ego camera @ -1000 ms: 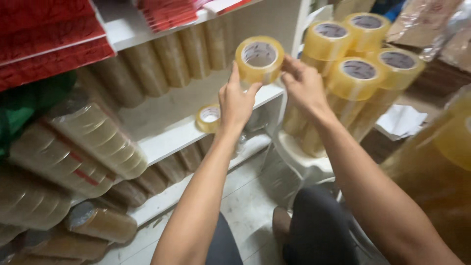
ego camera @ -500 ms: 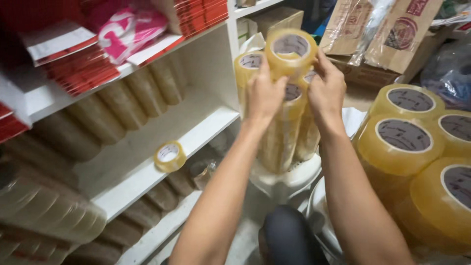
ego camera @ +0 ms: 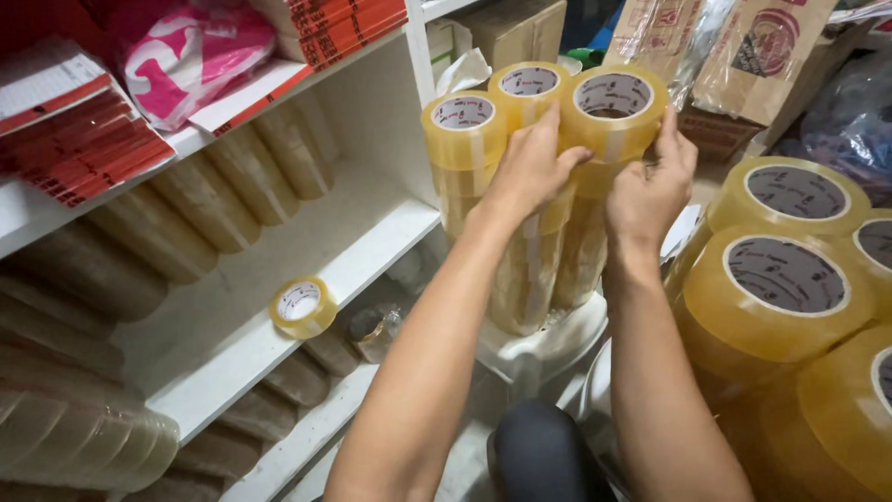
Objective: The person repeatedly picks up individual rolls of clear packing tape from a white shelf and stacks them vertically on a white plastic stool. The person handles the rolls one at a time, building a tall stack on the stool.
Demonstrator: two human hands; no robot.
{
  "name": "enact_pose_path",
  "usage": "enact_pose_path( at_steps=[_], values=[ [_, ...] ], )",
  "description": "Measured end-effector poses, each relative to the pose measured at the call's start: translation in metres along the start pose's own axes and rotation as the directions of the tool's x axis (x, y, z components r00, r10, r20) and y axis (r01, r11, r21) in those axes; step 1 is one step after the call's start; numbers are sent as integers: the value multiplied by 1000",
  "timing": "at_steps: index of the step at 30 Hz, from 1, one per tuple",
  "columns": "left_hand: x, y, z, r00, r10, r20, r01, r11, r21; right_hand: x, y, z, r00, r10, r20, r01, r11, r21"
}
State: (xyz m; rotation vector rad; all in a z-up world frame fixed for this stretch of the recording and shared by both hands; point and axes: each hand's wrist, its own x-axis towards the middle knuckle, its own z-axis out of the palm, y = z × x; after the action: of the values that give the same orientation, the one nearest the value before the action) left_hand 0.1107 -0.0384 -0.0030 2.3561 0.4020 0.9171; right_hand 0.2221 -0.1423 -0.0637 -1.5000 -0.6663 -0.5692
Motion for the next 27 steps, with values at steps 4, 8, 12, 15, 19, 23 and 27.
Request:
enact_pose_path(
  at_steps=[4,8,12,15,19,23,27],
  values=[
    [6,-14,6,1000,-9,8,9,1000,26,-3,9,5,1000,17,9,-17,1000,-24],
    [6,-18,8,1000,-19,18,18,998,65,-11,-4,1,995,71,69,-72,997,14],
    [5,-15,9,997,-51,62,43,991,123,-15,-6,-1,988,87,126,-88,996,-1],
    [-2,-5,2,995,-74,74,62,986,155,-18,-23,-8,974,133,185,-139,990,23],
    [2,-11,6,995,-74,72,61,983,174,-19,-27,-8,966,130,225,-129,992,-19],
    [6,-16,12,997,-48,62,35,981,191,-23,-40,-8,961,169,220,-178,984,23],
    [3,-13,9,994,-75,85,58,980,193,-31,-40,-8,964,195,183,-220,967,127]
  ],
)
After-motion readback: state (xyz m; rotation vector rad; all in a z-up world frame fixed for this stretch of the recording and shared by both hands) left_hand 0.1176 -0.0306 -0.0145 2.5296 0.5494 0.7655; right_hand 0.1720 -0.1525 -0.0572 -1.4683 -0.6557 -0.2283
